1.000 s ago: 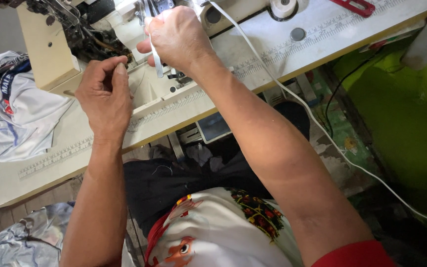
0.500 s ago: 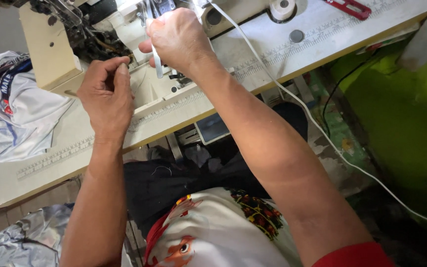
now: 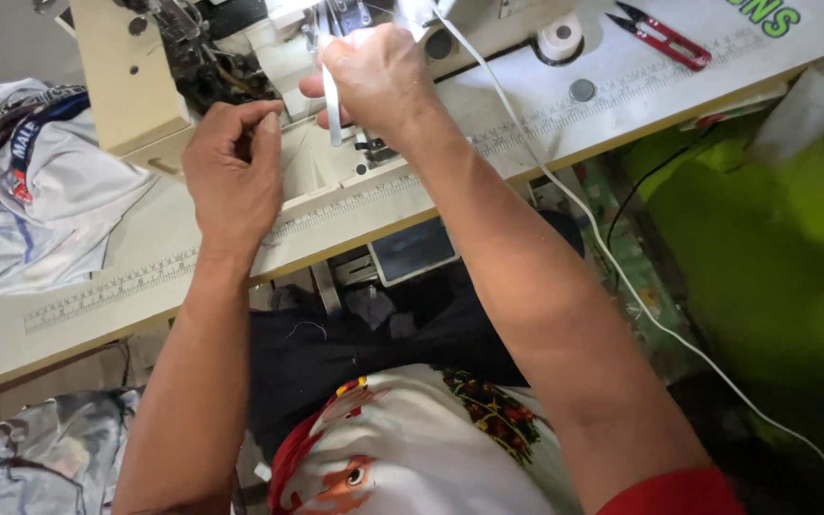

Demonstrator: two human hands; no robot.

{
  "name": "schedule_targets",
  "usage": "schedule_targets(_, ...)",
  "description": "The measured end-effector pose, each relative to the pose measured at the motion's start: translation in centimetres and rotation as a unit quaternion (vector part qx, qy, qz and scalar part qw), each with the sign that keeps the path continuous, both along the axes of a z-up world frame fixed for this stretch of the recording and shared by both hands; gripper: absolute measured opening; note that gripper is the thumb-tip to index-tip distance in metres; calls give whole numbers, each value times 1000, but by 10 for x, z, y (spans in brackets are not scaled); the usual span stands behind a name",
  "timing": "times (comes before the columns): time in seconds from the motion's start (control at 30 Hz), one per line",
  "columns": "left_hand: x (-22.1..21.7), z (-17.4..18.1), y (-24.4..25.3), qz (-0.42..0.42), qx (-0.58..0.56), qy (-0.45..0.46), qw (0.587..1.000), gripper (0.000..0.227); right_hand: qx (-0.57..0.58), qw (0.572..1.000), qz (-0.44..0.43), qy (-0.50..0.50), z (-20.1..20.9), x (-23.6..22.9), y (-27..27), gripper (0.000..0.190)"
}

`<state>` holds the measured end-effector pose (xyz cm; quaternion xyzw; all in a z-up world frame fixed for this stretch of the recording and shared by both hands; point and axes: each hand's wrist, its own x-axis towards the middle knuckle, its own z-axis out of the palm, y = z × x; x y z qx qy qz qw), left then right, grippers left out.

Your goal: The person threads a white sewing machine, guiding the thread through the tension discs and needle area using both hands and a pair of tweezers. They pull the thread through the needle eye and trim the excess with scissors.

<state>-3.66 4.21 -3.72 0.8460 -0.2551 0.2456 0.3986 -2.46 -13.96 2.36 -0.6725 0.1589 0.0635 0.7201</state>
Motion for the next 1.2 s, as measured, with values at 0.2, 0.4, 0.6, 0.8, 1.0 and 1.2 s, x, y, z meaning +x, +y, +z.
schedule_targets(0.2,2,-1,2,-1,-12,10,1000,15,-59,998,6,-23,0,-4,1,39)
schedule_targets(0.4,2,-3,2,-4,-30,24,999,15,-92,996,2,-16,7,-14,2,33)
schedule_targets(0.6,2,-3,2,-11,-41,22,999,16,-70,997,-18,-27,5,-10,7,27)
schedule_targets(0.8,4,-4,3,-18,-49,22,998,16,-488,856,27,-170,-53,32,-2,29)
schedule_targets(1.0,5,-6,8,-32,-52,11,998,17,-410,890,61,-188,-11,-8,6,13)
schedule_targets(1.2,9,-13,10,-42,-63,-10,997,18,-270,958,-36,-90,-8,-9,3,21)
